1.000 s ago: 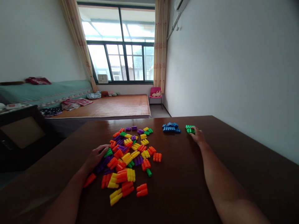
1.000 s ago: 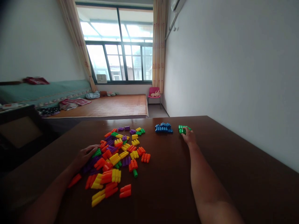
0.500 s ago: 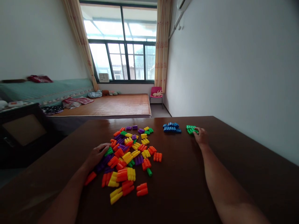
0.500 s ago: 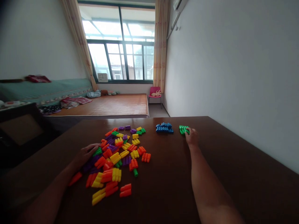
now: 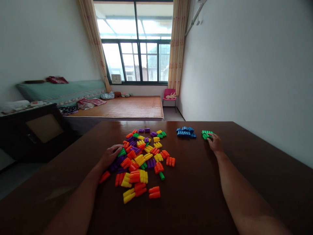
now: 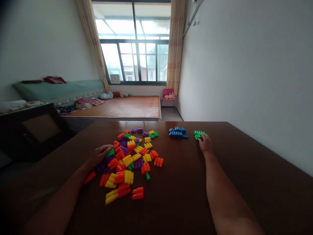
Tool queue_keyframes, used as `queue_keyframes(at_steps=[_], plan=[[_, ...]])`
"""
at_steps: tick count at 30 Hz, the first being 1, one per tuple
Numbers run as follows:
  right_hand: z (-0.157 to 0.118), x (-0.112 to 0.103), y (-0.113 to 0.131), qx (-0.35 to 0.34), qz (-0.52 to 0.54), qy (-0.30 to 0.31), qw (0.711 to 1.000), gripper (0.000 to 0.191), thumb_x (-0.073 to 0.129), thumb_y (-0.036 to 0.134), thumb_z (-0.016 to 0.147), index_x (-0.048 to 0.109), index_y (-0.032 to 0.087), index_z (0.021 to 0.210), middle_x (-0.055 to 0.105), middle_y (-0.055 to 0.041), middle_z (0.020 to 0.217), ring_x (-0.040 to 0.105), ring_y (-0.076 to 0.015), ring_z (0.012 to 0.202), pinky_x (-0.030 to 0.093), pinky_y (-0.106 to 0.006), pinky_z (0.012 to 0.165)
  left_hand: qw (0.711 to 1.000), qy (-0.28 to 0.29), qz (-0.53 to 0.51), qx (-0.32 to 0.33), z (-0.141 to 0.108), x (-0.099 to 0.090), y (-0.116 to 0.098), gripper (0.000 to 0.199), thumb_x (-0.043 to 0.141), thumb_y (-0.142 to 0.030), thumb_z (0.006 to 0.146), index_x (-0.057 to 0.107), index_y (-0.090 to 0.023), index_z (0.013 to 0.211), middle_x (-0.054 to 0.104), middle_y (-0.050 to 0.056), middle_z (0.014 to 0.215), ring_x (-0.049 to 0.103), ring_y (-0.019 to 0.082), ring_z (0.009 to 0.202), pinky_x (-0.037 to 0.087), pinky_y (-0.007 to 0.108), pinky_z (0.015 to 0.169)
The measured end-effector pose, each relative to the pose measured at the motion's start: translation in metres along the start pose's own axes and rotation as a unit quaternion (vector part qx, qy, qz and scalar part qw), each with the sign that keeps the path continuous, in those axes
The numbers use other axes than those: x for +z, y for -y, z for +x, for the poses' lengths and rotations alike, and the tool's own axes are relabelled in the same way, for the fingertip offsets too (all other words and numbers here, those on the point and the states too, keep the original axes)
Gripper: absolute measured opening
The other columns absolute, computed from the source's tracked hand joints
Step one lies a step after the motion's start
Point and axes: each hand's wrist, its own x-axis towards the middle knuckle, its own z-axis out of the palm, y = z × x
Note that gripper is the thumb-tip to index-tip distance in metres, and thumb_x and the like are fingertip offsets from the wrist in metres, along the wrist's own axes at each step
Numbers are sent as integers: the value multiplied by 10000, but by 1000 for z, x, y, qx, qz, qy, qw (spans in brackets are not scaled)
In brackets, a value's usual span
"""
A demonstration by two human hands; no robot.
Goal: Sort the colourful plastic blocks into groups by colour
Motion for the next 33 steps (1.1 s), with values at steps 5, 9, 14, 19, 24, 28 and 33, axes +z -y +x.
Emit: queue_keyframes(at_steps=[5, 9, 14, 19, 24, 28, 33], plan=[[2, -13, 41, 4, 27, -58, 998, 396, 379, 336, 878, 594, 138, 1146, 611, -158, 1113, 581, -225, 846, 427, -396, 903, 1000, -11, -14, 11, -3, 1, -4, 607, 520, -657, 747, 728, -146, 999, 695, 108, 1126, 621, 273, 1065, 446, 347, 970], [-17, -24, 133, -90, 121, 98, 984, 357, 410, 391, 896, 640, 174, 1060, 666, -117, 1028, 605, -217, 830, 461, -351, 826, 999, -14, -36, 11, -4, 3, -2, 580, 546, -637, 739, 733, -149, 989, 701, 104, 1105, 622, 272, 1047, 448, 343, 953], [-75, -28, 262, -311, 226, 387, 838, 267, 499, 375, 893, 696, 218, 981, 691, -60, 951, 609, -192, 851, 470, -312, 789, 997, -22, -70, 16, -3, 7, 7, 548, 560, -622, 741, 734, -164, 987, 709, 90, 1073, 621, 269, 1015, 453, 344, 928], [-110, -24, 325, -463, 151, 421, 765, 304, 589, 303, 858, 648, 281, 1156, 635, -60, 1116, 541, -217, 1021, 429, -344, 879, 991, -22, -133, -8, -5, 10, 10, 585, 543, -651, 750, 725, -146, 984, 720, 85, 991, 628, 256, 924, 487, 328, 821], [-113, -12, 340, -466, 93, 410, 779, 433, 652, 323, 806, 594, 288, 1234, 617, -74, 1128, 524, -239, 1013, 427, -351, 844, 969, -30, -239, -62, -7, 11, 4, 608, 539, -669, 748, 709, -117, 936, 719, 94, 920, 634, 243, 864, 504, 319, 753], [-113, -8, 345, -449, 73, 395, 798, 319, 578, 316, 850, 635, 263, 1159, 660, -71, 1018, 551, -231, 980, 417, -338, 829, 968, 27, -245, -47, -10, 5, 1, 545, 673, -574, 683, 717, -126, 990, 714, 92, 969, 639, 246, 873, 502, 322, 751], [-111, 4, 340, -348, 117, 400, 840, 267, 483, 349, 903, 645, 212, 1065, 671, -70, 956, 595, -193, 868, 432, -301, 761, 965, 46, -256, -36, -10, 0, 3, 556, 773, -461, 604, 709, -130, 1047, 707, 100, 992, 644, 225, 850, 501, 319, 748]])
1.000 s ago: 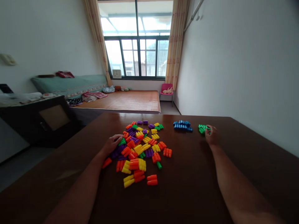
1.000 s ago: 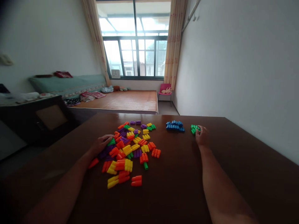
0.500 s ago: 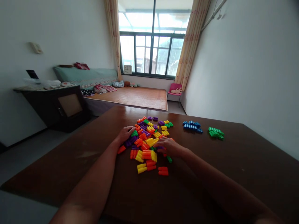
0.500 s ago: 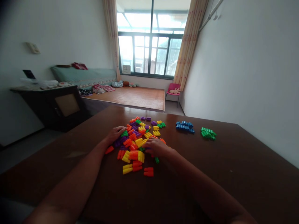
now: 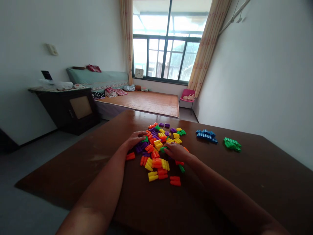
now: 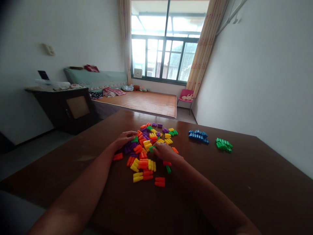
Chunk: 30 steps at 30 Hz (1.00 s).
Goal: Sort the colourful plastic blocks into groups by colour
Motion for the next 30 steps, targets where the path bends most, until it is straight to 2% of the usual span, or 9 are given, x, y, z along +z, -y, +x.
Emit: queue_keyframes(at_steps=[4, 8, 11, 14, 17, 20, 23, 26, 30], plan=[[2, -3, -18, 23, 170, -19, 985, 315, 459, 414, 915, 636, 182, 1034, 658, -36, 835, 593, -156, 742, 452, -273, 684, 999, -32, -1, -3, 2, 0, 2, 543, 748, -506, 621, 711, -127, 1009, 705, 112, 1013, 645, 233, 864, 508, 338, 770], [-10, -29, -49, 63, 287, -62, 954, 406, 566, 503, 830, 633, 162, 1040, 623, -14, 784, 564, -136, 686, 455, -257, 627, 999, -41, 30, -1, 2, 1, 0, 586, 715, -583, 620, 719, -136, 998, 714, 104, 1020, 651, 243, 877, 516, 343, 784], [-37, -58, -88, 122, 340, -91, 928, 431, 635, 519, 757, 635, 154, 986, 612, -10, 782, 539, -122, 674, 451, -253, 623, 997, -45, 65, -6, 2, 0, -4, 628, 698, -631, 608, 724, -147, 1006, 712, 99, 1061, 652, 255, 915, 523, 333, 789], [-81, -82, -139, 195, 365, -109, 904, 410, 654, 494, 719, 637, 169, 968, 629, -20, 835, 548, -121, 704, 457, -248, 640, 994, -43, 99, -8, 3, -1, -8, 654, 679, -659, 608, 724, -153, 1019, 706, 97, 1096, 648, 266, 951, 527, 328, 795], [-133, -94, -193, 319, 292, -139, 891, 322, 634, 425, 710, 650, 178, 917, 625, -13, 755, 538, -121, 643, 429, -234, 569, 991, -46, 126, -11, 2, -1, -12, 648, 664, -667, 617, 728, -159, 1015, 708, 91, 1095, 644, 268, 967, 518, 322, 819], [-181, -97, -239, 426, 212, -106, 873, 202, 648, 327, 664, 666, 166, 785, 599, -9, 639, 504, -117, 548, 382, -233, 496, 985, -51, 163, -21, 1, 0, -17, 643, 649, -670, 628, 730, -172, 1026, 712, 80, 1085, 641, 269, 971, 516, 319, 817], [-213, -96, -269, 488, 196, -136, 839, 265, 631, 318, 678, 667, 178, 900, 627, -16, 671, 536, -131, 541, 394, -241, 491, 983, -50, 172, -30, -1, 1, -23, 654, 638, -677, 633, 726, -176, 1044, 717, 76, 1067, 647, 267, 941, 527, 314, 777], [-223, -92, -282, 528, 119, -205, 816, 326, 641, 401, 695, 644, 171, 927, 670, -55, 763, 600, -165, 609, 436, -263, 537, 984, -49, 166, -34, -2, 2, -28, 653, 649, -674, 619, 732, -175, 1032, 724, 78, 1040, 655, 269, 908, 537, 303, 728], [-213, -83, -281, 538, -23, -214, 815, 417, 657, 555, 672, 636, 167, 822, 686, -94, 822, 641, -218, 739, 452, -285, 618, 980, -59, 184, -37, -3, 3, -32, 618, 651, -662, 609, 747, -192, 998, 731, 65, 1021, 656, 270, 918, 540, 278, 711]])
